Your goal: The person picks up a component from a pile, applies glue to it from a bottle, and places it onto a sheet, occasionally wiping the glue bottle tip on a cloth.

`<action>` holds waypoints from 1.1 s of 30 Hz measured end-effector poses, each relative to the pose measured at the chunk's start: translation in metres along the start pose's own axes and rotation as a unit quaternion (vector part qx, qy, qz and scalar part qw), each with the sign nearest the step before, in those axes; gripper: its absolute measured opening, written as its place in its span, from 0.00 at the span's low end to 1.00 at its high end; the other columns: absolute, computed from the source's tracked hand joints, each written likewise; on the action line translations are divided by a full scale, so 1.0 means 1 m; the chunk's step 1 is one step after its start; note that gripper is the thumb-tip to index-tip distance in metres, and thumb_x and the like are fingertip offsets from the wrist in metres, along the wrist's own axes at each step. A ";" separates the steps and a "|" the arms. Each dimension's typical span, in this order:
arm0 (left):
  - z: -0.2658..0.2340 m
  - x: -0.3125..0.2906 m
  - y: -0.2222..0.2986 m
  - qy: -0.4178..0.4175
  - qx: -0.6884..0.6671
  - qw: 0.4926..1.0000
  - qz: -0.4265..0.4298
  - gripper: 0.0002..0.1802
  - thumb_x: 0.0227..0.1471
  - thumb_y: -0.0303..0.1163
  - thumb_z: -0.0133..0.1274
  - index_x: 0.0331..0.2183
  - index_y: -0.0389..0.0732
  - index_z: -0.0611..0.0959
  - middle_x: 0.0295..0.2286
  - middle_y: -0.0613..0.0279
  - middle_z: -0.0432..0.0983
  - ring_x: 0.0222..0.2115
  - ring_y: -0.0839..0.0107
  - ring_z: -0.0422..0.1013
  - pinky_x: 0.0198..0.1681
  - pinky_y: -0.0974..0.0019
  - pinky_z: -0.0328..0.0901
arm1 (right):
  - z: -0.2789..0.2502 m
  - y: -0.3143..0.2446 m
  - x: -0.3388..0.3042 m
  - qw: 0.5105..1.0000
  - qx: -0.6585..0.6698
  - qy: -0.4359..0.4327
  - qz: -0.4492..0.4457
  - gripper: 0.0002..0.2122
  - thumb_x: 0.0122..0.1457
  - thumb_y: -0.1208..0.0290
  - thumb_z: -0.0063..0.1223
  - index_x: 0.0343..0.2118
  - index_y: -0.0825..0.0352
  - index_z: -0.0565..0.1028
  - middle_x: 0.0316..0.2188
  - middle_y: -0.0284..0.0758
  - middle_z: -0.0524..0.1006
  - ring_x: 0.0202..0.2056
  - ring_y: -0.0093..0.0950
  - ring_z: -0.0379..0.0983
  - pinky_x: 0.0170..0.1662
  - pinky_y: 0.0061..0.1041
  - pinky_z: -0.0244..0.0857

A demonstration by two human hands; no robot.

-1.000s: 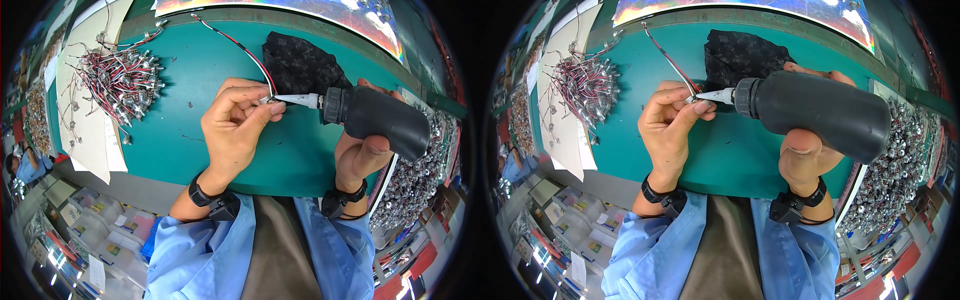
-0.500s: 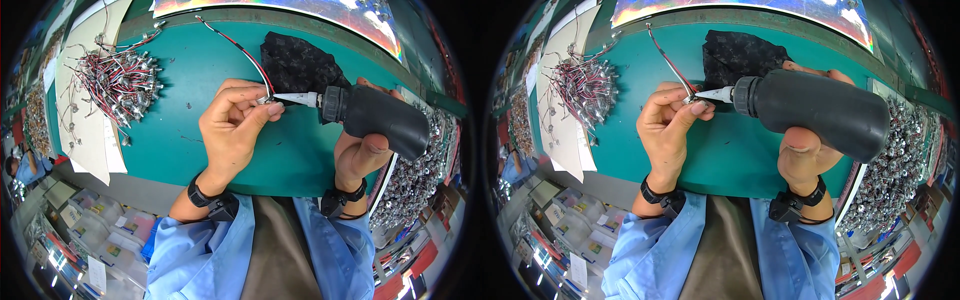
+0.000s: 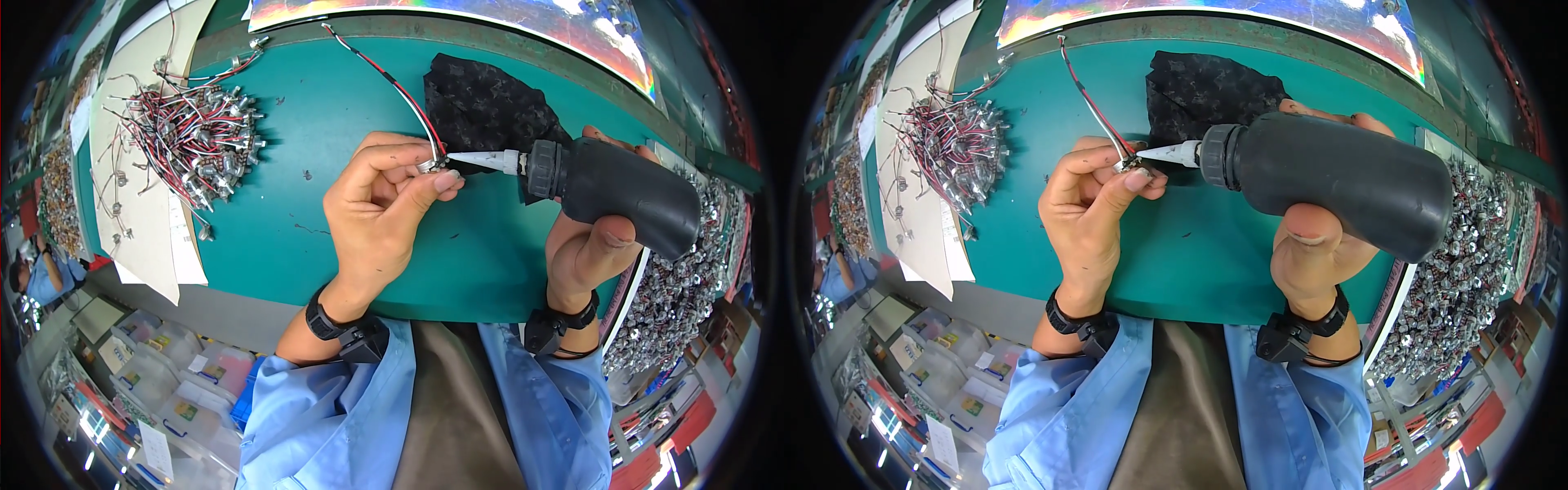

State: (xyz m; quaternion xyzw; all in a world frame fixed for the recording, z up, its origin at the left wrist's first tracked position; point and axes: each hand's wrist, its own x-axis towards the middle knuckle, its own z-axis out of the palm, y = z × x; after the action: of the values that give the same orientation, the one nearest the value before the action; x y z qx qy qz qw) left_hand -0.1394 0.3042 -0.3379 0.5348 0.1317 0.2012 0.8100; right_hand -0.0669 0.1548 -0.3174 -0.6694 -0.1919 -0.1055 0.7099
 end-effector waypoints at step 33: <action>0.018 0.129 0.095 0.044 0.308 0.944 0.108 0.16 0.41 0.26 0.55 0.34 0.29 0.73 0.25 0.56 0.73 0.24 0.74 0.71 0.27 0.75 0.65 | -0.034 0.014 0.039 0.939 0.211 0.172 0.208 0.15 0.57 0.58 0.39 0.34 0.67 0.68 0.27 0.30 0.71 0.25 0.18 0.62 0.26 0.18 0.56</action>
State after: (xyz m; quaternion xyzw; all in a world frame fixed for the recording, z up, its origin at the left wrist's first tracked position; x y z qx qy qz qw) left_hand -0.0354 0.3829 -0.2437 0.7596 0.1642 0.2607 0.5728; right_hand -0.0210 0.1264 -0.3150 -0.5011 0.0591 -0.0259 0.8630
